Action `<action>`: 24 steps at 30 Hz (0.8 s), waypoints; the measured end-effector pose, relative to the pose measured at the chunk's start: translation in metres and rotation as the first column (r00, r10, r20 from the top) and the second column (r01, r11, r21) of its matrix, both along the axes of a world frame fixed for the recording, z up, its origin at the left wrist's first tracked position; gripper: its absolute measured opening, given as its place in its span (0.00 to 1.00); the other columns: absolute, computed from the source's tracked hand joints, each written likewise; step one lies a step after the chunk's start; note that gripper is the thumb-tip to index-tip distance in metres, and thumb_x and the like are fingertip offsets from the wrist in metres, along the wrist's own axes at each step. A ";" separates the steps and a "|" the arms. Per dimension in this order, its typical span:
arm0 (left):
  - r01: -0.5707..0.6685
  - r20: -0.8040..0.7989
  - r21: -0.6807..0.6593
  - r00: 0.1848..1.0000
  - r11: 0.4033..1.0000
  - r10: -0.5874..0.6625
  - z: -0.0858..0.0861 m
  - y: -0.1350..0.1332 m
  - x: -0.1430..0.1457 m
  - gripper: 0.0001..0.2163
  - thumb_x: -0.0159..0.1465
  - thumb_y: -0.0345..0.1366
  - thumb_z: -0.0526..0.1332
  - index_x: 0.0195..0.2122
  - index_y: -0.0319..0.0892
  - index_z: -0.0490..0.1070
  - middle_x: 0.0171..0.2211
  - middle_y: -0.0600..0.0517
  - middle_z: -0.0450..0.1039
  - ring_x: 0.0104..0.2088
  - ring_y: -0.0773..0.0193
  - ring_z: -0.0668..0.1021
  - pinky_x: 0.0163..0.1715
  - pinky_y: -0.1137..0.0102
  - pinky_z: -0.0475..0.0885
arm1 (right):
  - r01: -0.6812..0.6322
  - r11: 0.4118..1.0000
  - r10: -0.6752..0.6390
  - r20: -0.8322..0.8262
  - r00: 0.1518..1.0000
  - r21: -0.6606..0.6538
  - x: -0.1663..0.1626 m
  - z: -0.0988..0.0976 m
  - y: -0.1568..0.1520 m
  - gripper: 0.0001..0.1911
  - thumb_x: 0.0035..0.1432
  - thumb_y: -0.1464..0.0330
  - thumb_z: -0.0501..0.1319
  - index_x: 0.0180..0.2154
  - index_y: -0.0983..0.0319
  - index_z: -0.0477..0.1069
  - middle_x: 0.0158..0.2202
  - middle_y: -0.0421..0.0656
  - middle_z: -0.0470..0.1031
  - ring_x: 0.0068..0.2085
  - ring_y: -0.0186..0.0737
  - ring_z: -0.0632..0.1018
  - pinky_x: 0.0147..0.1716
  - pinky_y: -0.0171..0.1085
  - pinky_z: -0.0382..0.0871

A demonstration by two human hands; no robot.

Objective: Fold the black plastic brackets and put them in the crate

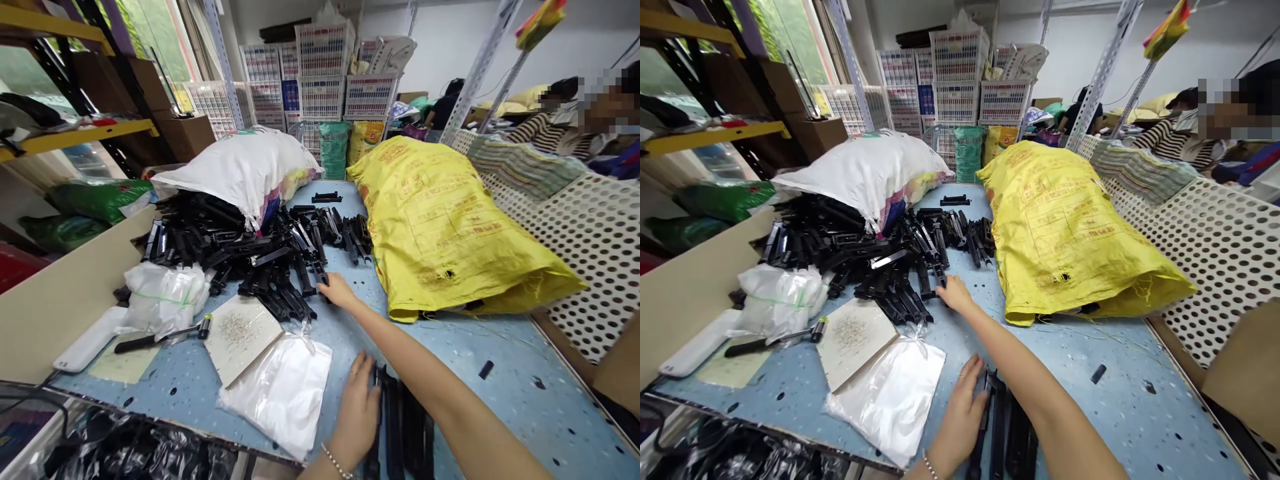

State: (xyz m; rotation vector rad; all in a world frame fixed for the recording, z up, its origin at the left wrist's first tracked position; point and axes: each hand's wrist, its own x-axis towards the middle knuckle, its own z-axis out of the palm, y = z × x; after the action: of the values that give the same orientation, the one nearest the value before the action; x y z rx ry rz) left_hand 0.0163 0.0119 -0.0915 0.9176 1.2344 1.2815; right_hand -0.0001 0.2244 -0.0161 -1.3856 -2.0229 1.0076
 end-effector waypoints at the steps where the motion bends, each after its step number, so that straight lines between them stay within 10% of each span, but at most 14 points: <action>1: -0.021 0.050 -0.012 0.999 1.000 0.022 0.002 0.005 -0.009 0.22 0.60 0.38 0.61 0.57 0.42 0.68 0.62 0.42 0.61 0.63 0.51 0.63 0.65 0.56 0.52 | 0.000 0.999 -0.001 -0.028 1.000 -0.052 0.000 0.000 0.002 0.13 0.56 0.63 0.58 0.38 0.67 0.70 0.36 0.52 0.76 0.43 0.52 0.75 0.41 0.45 0.68; 9: -0.205 0.482 0.039 0.861 0.978 0.162 0.065 0.049 -0.075 0.24 0.60 0.53 0.61 0.54 0.46 0.64 0.49 0.47 0.72 0.48 0.59 0.76 0.48 0.66 0.71 | -0.221 0.921 0.099 -0.355 0.929 -0.322 0.065 -0.001 -0.095 0.24 0.65 0.59 0.44 0.29 0.63 0.71 0.25 0.45 0.75 0.27 0.41 0.76 0.28 0.39 0.72; 13: -0.110 0.350 0.047 0.933 0.993 0.087 0.090 0.034 -0.062 0.18 0.61 0.46 0.62 0.48 0.45 0.65 0.35 0.53 0.71 0.30 0.68 0.75 0.31 0.74 0.71 | -0.021 0.999 0.037 -0.381 0.924 0.047 0.093 0.012 -0.115 0.21 0.66 0.55 0.45 0.31 0.60 0.68 0.30 0.43 0.72 0.34 0.41 0.72 0.36 0.41 0.68; 17: 0.060 0.296 0.024 0.953 0.998 -0.064 0.100 0.018 -0.044 0.25 0.63 0.47 0.58 0.58 0.44 0.57 0.27 0.55 0.68 0.22 0.69 0.71 0.23 0.75 0.67 | -0.002 0.889 0.096 -0.181 0.979 0.457 0.095 0.023 -0.103 0.17 0.65 0.55 0.50 0.32 0.59 0.66 0.32 0.44 0.68 0.37 0.44 0.67 0.40 0.44 0.62; 24: -0.038 0.151 -0.015 0.988 0.999 0.040 0.103 0.023 -0.049 0.21 0.59 0.39 0.60 0.53 0.42 0.61 0.24 0.57 0.68 0.23 0.69 0.70 0.25 0.74 0.68 | -0.086 0.959 0.166 -0.287 0.943 0.271 0.088 0.006 -0.124 0.25 0.69 0.56 0.36 0.27 0.58 0.60 0.24 0.39 0.63 0.28 0.38 0.66 0.30 0.39 0.61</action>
State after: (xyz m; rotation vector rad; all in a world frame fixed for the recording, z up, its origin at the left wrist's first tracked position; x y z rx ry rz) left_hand -0.0325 0.0352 0.0117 0.7761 1.1441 1.3477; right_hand 0.0878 0.0999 -0.0097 -0.9119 -1.9429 0.9131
